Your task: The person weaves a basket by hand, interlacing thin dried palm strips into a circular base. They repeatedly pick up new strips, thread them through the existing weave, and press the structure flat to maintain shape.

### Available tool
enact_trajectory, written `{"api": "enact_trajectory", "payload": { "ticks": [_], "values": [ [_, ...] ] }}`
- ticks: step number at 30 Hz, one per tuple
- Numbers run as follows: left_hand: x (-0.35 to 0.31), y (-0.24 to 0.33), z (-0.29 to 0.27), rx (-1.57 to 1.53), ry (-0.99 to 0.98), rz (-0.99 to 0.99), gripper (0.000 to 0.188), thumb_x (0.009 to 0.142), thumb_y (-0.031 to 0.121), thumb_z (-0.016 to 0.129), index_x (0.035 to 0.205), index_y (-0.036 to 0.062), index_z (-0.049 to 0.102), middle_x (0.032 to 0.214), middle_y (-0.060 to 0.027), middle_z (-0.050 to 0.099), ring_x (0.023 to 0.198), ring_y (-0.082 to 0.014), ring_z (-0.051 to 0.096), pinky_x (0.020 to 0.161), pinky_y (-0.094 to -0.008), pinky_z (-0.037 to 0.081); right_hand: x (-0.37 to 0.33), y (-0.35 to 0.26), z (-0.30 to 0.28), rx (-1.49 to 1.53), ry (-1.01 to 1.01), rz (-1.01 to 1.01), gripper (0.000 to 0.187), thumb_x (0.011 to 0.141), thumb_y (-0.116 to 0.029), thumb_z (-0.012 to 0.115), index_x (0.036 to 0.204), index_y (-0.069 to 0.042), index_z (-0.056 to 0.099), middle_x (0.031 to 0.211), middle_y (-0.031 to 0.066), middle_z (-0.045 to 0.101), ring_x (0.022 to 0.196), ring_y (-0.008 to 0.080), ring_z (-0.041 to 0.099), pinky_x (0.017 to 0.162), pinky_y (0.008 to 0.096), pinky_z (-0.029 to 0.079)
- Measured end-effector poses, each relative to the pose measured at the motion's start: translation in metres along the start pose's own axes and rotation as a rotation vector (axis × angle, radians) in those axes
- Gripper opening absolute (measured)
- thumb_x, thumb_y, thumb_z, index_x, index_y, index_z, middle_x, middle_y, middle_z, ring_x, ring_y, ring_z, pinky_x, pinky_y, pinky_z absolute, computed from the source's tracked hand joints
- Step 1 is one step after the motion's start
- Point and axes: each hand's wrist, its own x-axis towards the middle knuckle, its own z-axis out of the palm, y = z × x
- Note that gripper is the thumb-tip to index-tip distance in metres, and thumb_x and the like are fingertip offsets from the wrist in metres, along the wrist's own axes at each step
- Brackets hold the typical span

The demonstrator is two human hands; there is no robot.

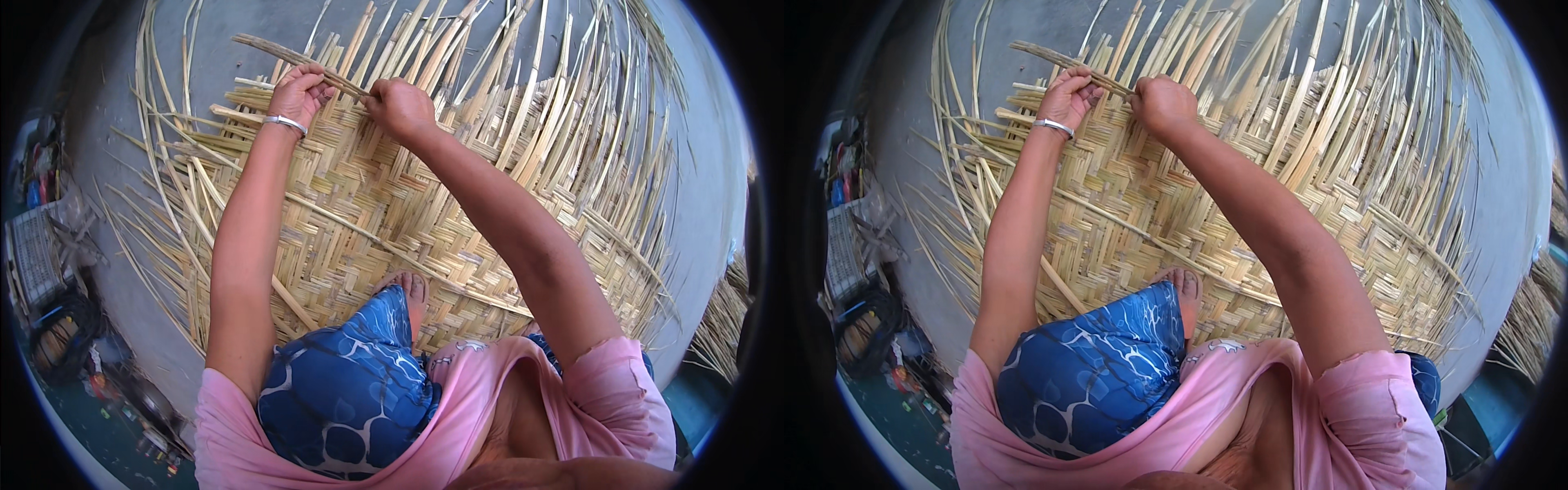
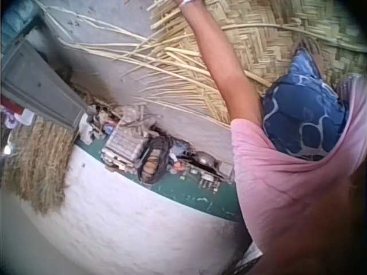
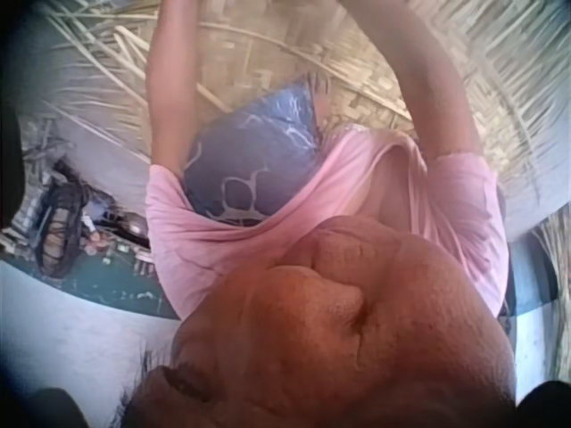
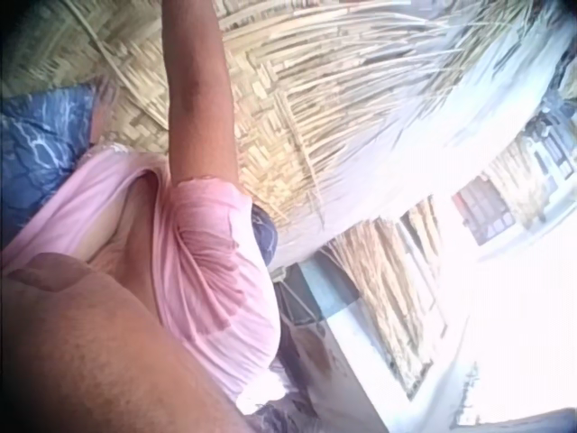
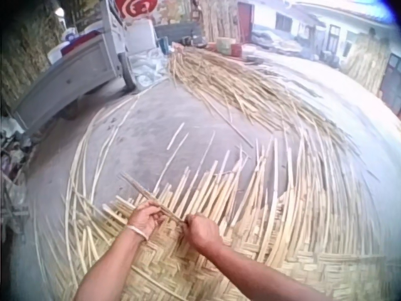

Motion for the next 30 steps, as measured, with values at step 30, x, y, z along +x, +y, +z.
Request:
{"api": "enact_trajectory", "payload": {
  "ticks": [30],
  "values": [
    [0.050, -0.008, 0.042, 0.680, -0.196, -0.252, 0.022, 0.077, 0.020, 0.070, 0.092, 0.0058, 0.062, 0.080, -0.0016, 0.064, 0.067, -0.0096, 0.059, 0.062, -0.0253, 0.049, -0.007, 0.006, 0.005, 0.362, 0.336, 0.249, 0.021, 0.074, -0.023, 0.056, 0.081, -0.002, 0.057, 0.077, 0.0213, 0.061, 0.076, 0.0382, 0.060, 0.070, 0.0447, 0.047]
  ]
}}
